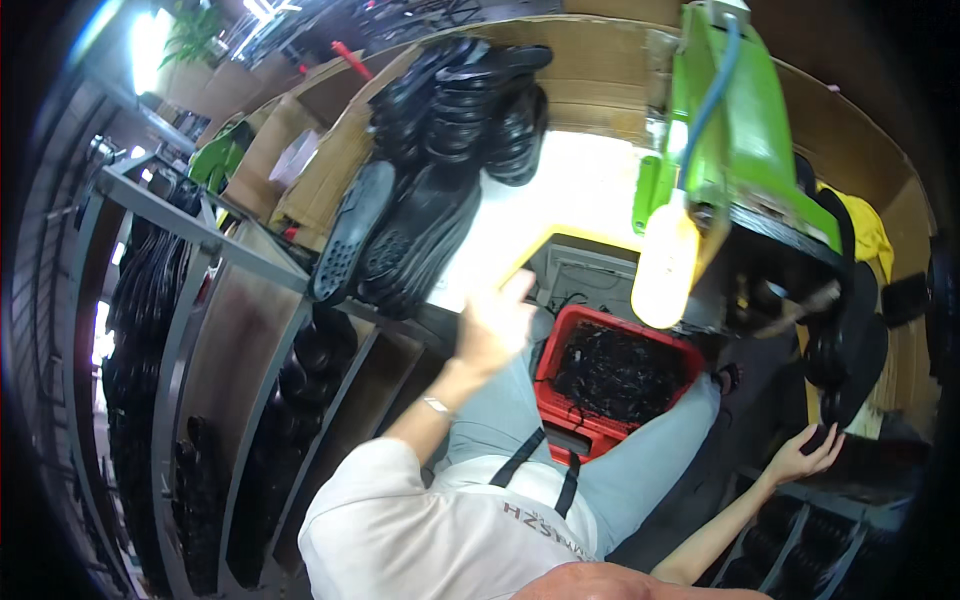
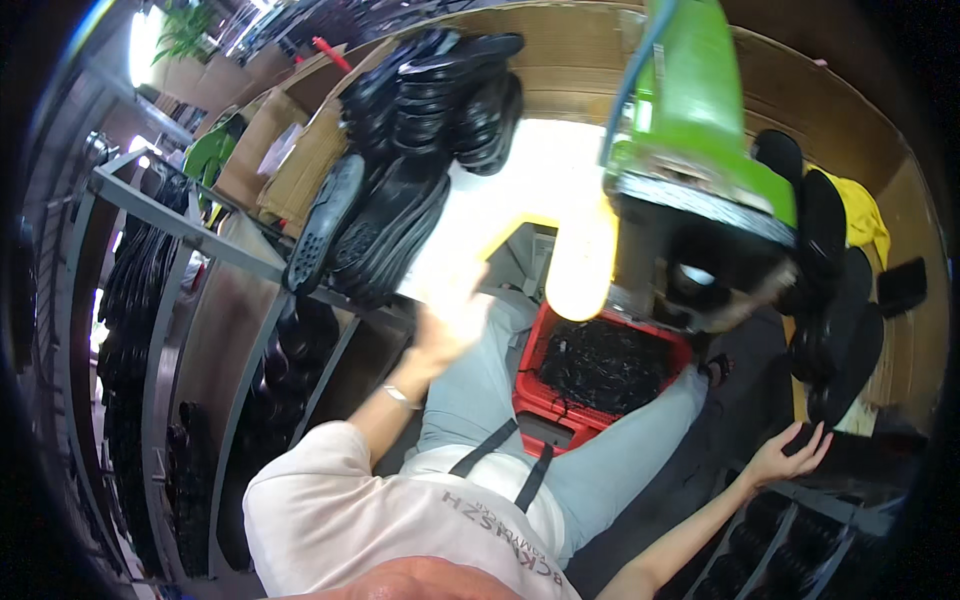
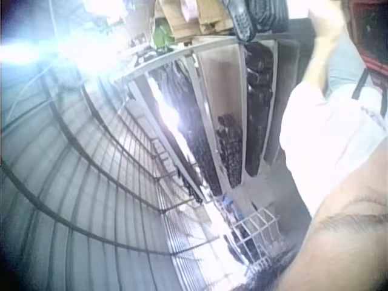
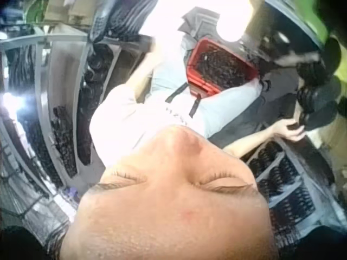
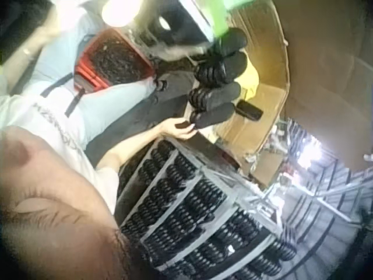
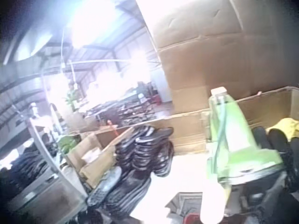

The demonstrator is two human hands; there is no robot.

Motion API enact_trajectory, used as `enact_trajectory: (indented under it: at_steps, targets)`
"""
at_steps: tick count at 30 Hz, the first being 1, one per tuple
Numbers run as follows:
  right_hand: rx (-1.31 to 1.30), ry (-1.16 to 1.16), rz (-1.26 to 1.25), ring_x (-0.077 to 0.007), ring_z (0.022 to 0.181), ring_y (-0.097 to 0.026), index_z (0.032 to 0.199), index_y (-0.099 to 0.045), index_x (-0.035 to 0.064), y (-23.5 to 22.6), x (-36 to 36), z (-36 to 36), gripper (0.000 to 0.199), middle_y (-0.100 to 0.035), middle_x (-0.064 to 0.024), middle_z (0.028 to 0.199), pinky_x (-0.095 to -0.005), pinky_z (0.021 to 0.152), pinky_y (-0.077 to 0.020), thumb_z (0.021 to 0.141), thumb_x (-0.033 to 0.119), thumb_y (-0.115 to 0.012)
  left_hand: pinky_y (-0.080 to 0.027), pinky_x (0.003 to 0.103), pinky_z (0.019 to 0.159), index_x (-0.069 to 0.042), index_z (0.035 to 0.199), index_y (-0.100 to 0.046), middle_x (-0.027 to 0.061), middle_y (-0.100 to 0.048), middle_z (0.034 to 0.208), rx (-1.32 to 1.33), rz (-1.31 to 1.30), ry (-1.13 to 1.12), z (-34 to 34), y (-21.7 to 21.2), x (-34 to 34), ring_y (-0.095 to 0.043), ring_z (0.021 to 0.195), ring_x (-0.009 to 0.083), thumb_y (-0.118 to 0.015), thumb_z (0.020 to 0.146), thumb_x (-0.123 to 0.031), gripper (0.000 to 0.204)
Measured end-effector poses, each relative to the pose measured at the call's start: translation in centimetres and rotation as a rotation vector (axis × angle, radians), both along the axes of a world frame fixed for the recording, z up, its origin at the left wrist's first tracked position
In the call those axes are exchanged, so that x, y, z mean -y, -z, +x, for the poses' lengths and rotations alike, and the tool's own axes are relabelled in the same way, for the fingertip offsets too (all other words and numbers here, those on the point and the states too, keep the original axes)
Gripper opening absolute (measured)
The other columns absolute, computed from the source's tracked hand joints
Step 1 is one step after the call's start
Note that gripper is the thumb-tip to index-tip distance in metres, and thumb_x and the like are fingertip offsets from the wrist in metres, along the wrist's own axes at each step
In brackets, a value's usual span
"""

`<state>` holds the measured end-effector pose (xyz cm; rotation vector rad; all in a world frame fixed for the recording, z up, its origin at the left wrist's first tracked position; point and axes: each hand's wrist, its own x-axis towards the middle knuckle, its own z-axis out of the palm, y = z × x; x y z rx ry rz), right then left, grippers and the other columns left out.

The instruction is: Operate a shoe manufacturing machine to process and stack shoe soles.

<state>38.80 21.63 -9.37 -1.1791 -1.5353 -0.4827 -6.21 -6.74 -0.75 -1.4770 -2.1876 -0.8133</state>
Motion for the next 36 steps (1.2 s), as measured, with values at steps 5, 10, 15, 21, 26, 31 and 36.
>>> enact_trajectory:
  at_steps: [5, 10, 15, 21, 26, 31, 36]
  targets:
    - [-0.07, -0.08, -0.187, -0.0312, 0.114, -0.054, 0.112, -0.065, 0.0027, 4.9, 3.0, -5.3, 0.028, -0.056, -0.0161, 0.123, -0.0411, 0.098, -0.0407, 0.087, 0.015, -0.067, -0.022, 0.054, 0.11, -0.008, 0.132, -0.049, 0.0161, -0.038, 0.14, -0.125, -0.166, -0.613, -7.5, -6.6, 11.9, -0.026, 0.134, 0.0414, -0.067, 0.07, -0.002, 0.064]
    - [-0.256, -0.259, -0.425, -0.0266, 0.113, -0.054, 0.115, -0.063, 0.0034, 6.0, 5.4, -13.3, 0.029, -0.054, -0.0155, 0.126, -0.034, 0.083, -0.0493, 0.087, 0.01, -0.066, -0.036, 0.049, 0.104, -0.009, 0.113, -0.063, 0.0122, -0.064, 0.109, -0.129, -0.095, -0.55, -13.1, -5.5, 17.4, -0.058, 0.109, 0.0318, -0.065, 0.078, -0.002, 0.036]
    - [-0.392, -0.606, -0.684, -0.0196, 0.101, -0.059, 0.115, -0.06, 0.0007, 7.6, 9.0, -18.1, 0.028, -0.052, -0.011, 0.122, -0.0286, 0.08, -0.0493, 0.088, 0.003, -0.063, -0.043, 0.043, 0.096, -0.006, 0.105, -0.063, 0.0099, -0.066, 0.102, -0.04, 0.074, -0.556, -9.8, -10.3, 17.5, -0.061, 0.103, 0.0298, -0.059, 0.079, 0.005, 0.028]
    - [-0.5, -0.829, -0.952, -0.0152, 0.095, -0.059, 0.114, -0.061, 0.0016, 7.9, 13.8, -22.4, 0.029, -0.05, -0.0093, 0.124, -0.0244, 0.074, -0.0506, 0.085, -0.002, -0.063, -0.018, 0.066, 0.107, -0.019, 0.142, -0.04, 0.0034, -0.04, 0.146, -0.259, -0.546, -0.68, -12.3, -6.6, 14.7, -0.035, 0.134, 0.0301, -0.059, 0.075, 0.003, 0.073]
    - [-0.501, -0.861, -1.057, -0.0135, 0.091, -0.06, 0.114, -0.06, 0.0002, 8.8, 14.0, -21.2, 0.029, -0.053, -0.0091, 0.119, -0.0244, 0.077, -0.051, 0.085, -0.002, -0.062, -0.038, 0.042, 0.097, -0.007, 0.098, -0.065, 0.006, -0.066, 0.089, -0.408, -0.092, -0.481, -14.3, -8.4, 16.1, -0.06, 0.087, 0.0228, -0.06, 0.073, 0.004, 0.027]
    - [-0.711, -1.084, -1.241, -0.0164, 0.102, -0.06, 0.135, -0.046, -0.0005, 3.3, 16.8, -20.7, 0.054, -0.05, -0.0173, 0.133, -0.028, 0.087, -0.0509, 0.084, -0.002, -0.063, -0.041, 0.035, 0.068, -0.004, 0.106, -0.066, 0.0051, -0.062, 0.08, -0.354, -0.188, -0.044, -4.4, -13.4, 10.4, -0.055, 0.069, 0.0227, -0.064, 0.072, 0.002, 0.034]
    - [-0.836, -1.308, -0.774, -0.0272, 0.128, -0.04, 0.145, -0.026, -0.0041, -2.2, 17.2, -23.3, 0.108, -0.028, -0.0155, 0.148, -0.039, 0.097, -0.048, 0.065, 0.039, -0.086, -0.044, 0.036, 0.063, -0.003, 0.106, -0.067, 0.0085, -0.062, 0.081, 0.147, -0.239, 0.508, 1.0, -8.9, 2.6, -0.056, 0.067, 0.0258, -0.076, 0.057, -0.004, 0.05]
